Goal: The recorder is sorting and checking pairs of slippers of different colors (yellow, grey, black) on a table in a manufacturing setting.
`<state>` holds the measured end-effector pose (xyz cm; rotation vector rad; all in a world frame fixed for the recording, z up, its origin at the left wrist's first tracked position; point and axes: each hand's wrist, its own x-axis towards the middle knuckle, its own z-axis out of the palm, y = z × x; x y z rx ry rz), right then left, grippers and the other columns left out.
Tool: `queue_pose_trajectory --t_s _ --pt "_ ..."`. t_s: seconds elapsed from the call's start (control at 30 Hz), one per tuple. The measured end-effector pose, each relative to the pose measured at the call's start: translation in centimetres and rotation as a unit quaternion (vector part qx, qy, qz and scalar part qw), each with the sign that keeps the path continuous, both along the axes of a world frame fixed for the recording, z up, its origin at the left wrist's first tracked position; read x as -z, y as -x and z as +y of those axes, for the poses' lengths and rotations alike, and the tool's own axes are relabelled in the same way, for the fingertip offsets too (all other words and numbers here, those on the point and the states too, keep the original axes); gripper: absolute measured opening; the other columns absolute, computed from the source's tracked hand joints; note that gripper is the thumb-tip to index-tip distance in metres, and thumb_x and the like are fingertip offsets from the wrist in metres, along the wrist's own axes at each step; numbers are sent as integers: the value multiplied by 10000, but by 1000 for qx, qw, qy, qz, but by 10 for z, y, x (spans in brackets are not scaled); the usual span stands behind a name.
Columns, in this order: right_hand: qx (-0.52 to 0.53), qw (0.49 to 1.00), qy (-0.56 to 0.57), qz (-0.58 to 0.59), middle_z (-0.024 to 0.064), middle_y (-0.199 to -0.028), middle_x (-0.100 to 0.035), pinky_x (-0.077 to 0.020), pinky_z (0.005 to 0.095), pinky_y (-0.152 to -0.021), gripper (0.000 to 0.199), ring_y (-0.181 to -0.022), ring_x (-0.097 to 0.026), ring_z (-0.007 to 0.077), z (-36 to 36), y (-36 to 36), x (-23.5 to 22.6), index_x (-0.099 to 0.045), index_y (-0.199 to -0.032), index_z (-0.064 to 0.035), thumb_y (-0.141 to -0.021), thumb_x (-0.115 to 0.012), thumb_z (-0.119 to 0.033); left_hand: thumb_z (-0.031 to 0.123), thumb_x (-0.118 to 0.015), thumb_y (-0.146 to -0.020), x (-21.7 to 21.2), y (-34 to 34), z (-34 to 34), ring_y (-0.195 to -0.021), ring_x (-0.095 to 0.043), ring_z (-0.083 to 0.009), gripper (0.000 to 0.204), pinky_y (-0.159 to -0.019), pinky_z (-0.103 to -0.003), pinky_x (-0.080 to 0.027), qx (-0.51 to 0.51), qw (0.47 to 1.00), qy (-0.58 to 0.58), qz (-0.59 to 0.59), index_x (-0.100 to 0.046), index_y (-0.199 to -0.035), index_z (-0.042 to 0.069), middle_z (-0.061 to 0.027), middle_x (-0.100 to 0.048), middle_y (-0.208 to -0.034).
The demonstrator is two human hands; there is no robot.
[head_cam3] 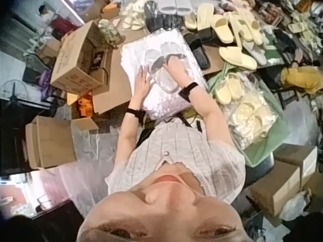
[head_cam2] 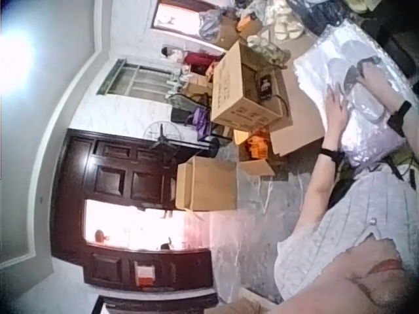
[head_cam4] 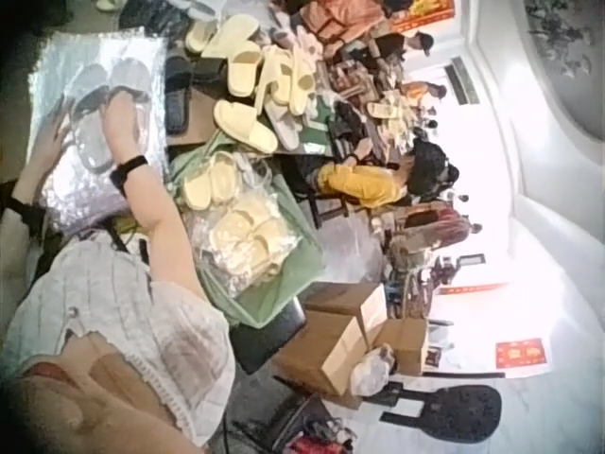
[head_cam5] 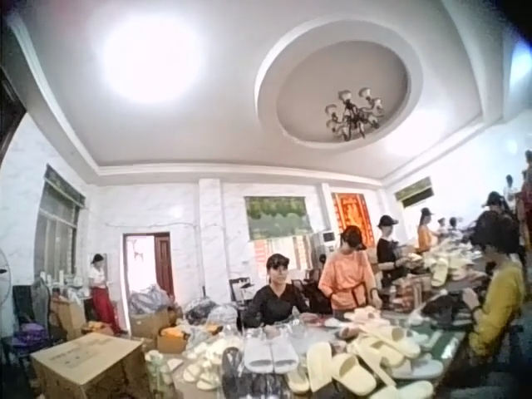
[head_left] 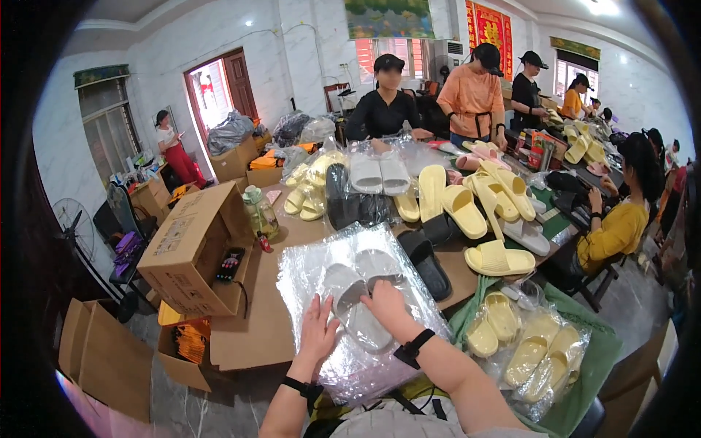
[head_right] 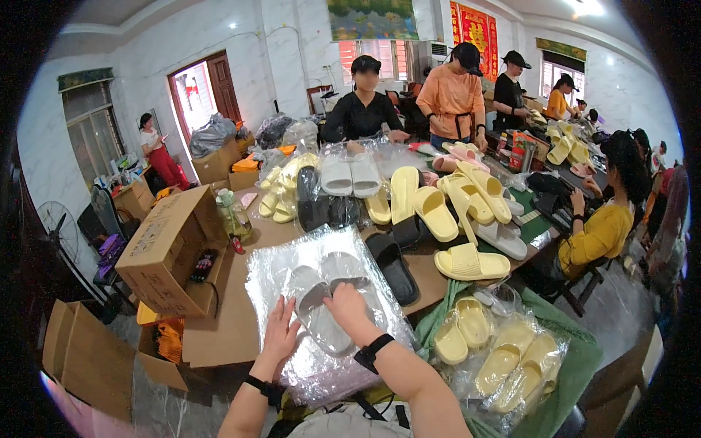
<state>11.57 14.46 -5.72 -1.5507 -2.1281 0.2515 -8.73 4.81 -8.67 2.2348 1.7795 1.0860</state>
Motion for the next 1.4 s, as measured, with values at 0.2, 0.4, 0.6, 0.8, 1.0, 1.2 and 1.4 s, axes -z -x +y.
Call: queue_pose_trajectory --t_s 0.2,0.4,0.6,0.8,1.0,1.2,1.4 --pt "-29 998 -58 11 165 -898 -667 -536 496 -709 310 -804 -678 377 9 5 7 -617 -940 -39 -873 -664 -338 339 -551 -966 2 1 3 -1371 -352 -512 622 -1147 -514 -279 -20 999 3 28 -378 -1533 151 -348 -263 -1554" --pt "-38 994 -63 79 154 -847 -673 -522 502 -695 203 -801 -667 378 9 2 8 -625 -870 -59 -864 -624 -262 375 -573 -953 7 4 3 -1423 -287 -495 774 -1167 -520 -250 -9 1000 16 13 -230 -1563 45 -326 -182 -1593" --pt "-41 993 -60 91 152 -852 -671 -521 499 -696 200 -795 -661 381 -1 -15 4 -622 -866 -57 -868 -620 -257 374 -599 -938 14 3 3 -1452 -255 -473 890 -1188 -510 -224 -13 1000 21 -6 -123 -1547 -66 -327 -177 -1593" --pt "-37 993 -45 100 154 -848 -664 -517 497 -699 209 -794 -652 383 -31 -64 0 -611 -857 -52 -871 -618 -261 356 -628 -916 14 2 0 -1453 -261 -464 904 -1192 -500 -219 -19 999 30 10 -137 -1539 -77 -328 -194 -1587" --pt "-27 994 -47 91 137 -802 -642 -497 471 -655 194 -759 -638 372 -73 -137 -3 -610 -821 -64 -835 -644 -255 339 -662 -894 18 1 8 -1438 -286 -463 895 -1193 -501 -214 -17 1000 16 13 -192 -1522 -91 -331 -251 -1565" --pt "100 986 -117 61 143 -803 -650 -496 462 -638 176 -743 -643 366 -113 -227 -83 -628 -837 -63 -807 -664 -233 213 -653 -883 6 4 1 -1433 -288 -460 814 -1191 -498 -215 -56 997 46 6 -232 -1509 -94 -319 -260 -1565" --pt "353 922 -92 -131 166 -821 -670 -511 475 -708 204 -814 -662 377 -140 -386 -95 -662 -816 -51 -805 -659 -255 246 -626 -897 11 3 7 -1443 -268 -461 822 -1192 -501 -208 -17 999 22 21 -208 -1514 -99 -323 -243 -1571"
